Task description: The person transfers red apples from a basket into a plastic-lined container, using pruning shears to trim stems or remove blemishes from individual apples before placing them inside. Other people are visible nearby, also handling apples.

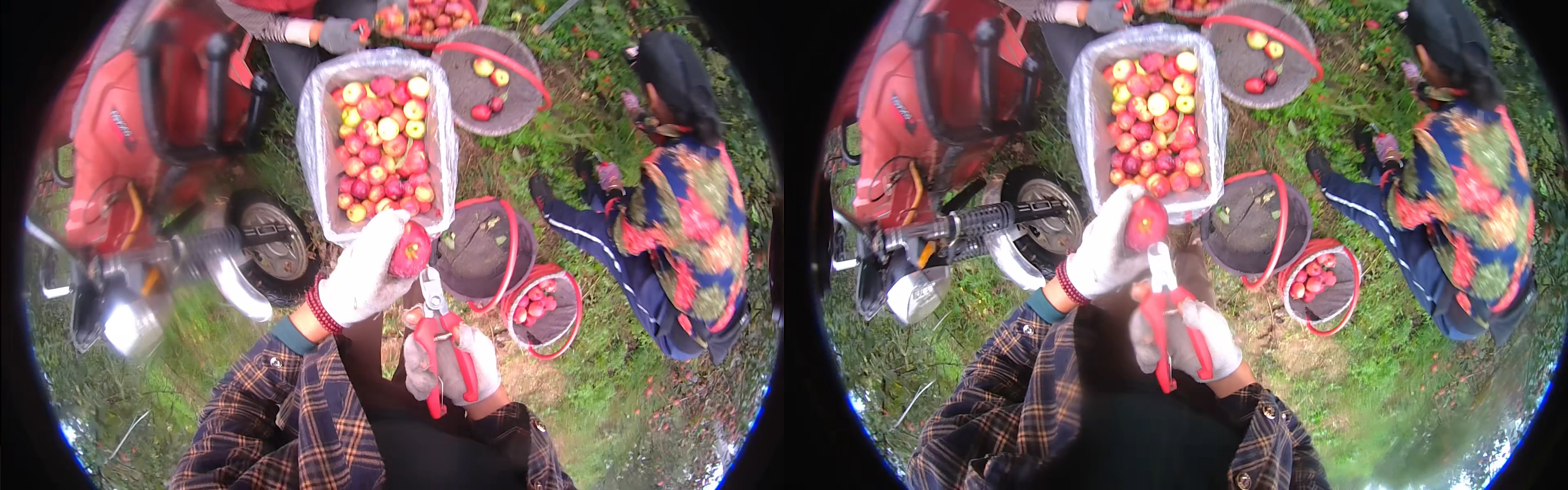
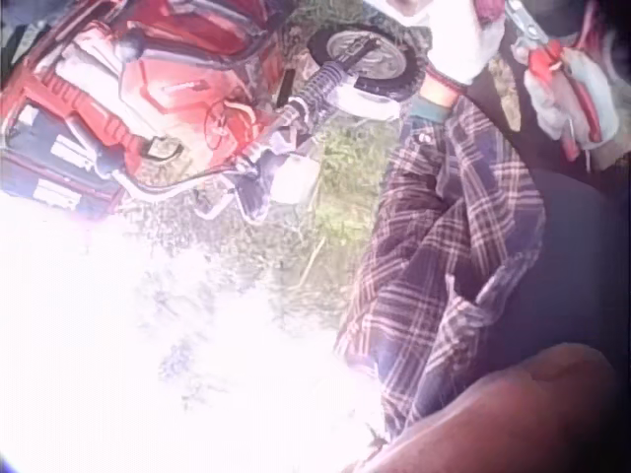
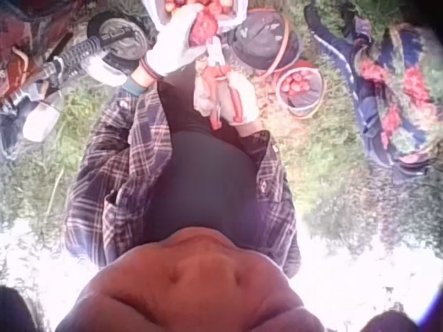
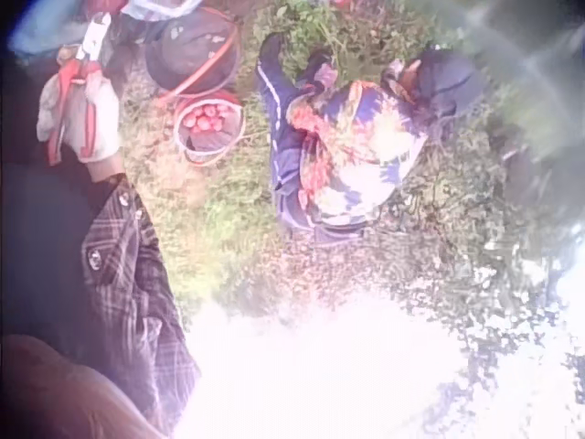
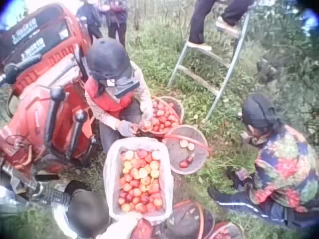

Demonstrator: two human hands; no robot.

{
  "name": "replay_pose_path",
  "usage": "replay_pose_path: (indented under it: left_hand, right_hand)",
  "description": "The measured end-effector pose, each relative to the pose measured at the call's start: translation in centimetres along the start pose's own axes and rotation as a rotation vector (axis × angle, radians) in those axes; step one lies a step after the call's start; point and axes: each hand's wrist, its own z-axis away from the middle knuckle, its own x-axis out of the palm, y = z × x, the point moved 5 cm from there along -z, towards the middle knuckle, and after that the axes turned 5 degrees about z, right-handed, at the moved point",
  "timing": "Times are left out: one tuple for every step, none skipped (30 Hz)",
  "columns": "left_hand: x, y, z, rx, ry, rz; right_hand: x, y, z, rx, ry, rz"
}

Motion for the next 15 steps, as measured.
replay_pose_path:
  left_hand:
    - [-0.7,1.8,-0.3,0.053,0.020,-0.001]
    - [-1.8,3.6,0.4,0.097,0.042,-0.018]
    - [-2.8,5.2,1.1,0.141,0.062,-0.032]
    - [-3.4,6.5,1.0,0.147,0.053,-0.042]
    - [-4.5,8.1,1.2,0.147,0.047,-0.062]
    - [-5.3,9.4,1.6,0.145,0.040,-0.079]
    - [-6.0,10.4,2.2,0.172,0.047,-0.091]
    - [-6.5,11.2,2.7,0.228,0.080,-0.106]
    - [-6.9,11.7,3.2,0.282,0.111,-0.120]
    - [-7.2,12.2,3.6,0.335,0.141,-0.130]
    - [-7.4,12.6,3.8,0.329,0.131,-0.136]
    - [-7.5,12.9,4.1,0.321,0.119,-0.141]
    - [-7.7,13.4,4.7,0.304,0.101,-0.152]
    - [-7.8,13.8,5.1,0.324,0.092,-0.161]
    - [-7.9,14.1,5.4,0.343,0.082,-0.168]
  right_hand:
    - [1.5,0.0,0.8,0.029,0.008,0.030]
    - [2.6,0.9,1.4,0.072,0.006,0.054]
    - [3.5,1.5,1.9,0.080,-0.023,0.071]
    - [4.3,1.6,2.5,0.066,-0.009,0.076]
    - [5.2,2.1,3.0,0.061,-0.002,0.078]
    - [6.0,2.6,3.5,0.055,0.008,0.078]
    - [6.7,3.3,4.0,0.067,-0.038,0.076]
    - [7.1,3.8,4.4,0.084,-0.074,0.081]
    - [7.3,4.2,4.8,0.102,-0.107,0.084]
    - [7.5,4.6,5.0,0.119,-0.137,0.087]
    - [7.6,4.9,5.3,0.121,-0.140,0.090]
    - [7.7,5.2,5.5,0.124,-0.142,0.091]
    - [7.7,5.8,5.9,0.132,-0.147,0.081]
    - [7.7,6.2,6.2,0.140,-0.153,0.084]
    - [7.7,6.5,6.4,0.148,-0.157,0.086]
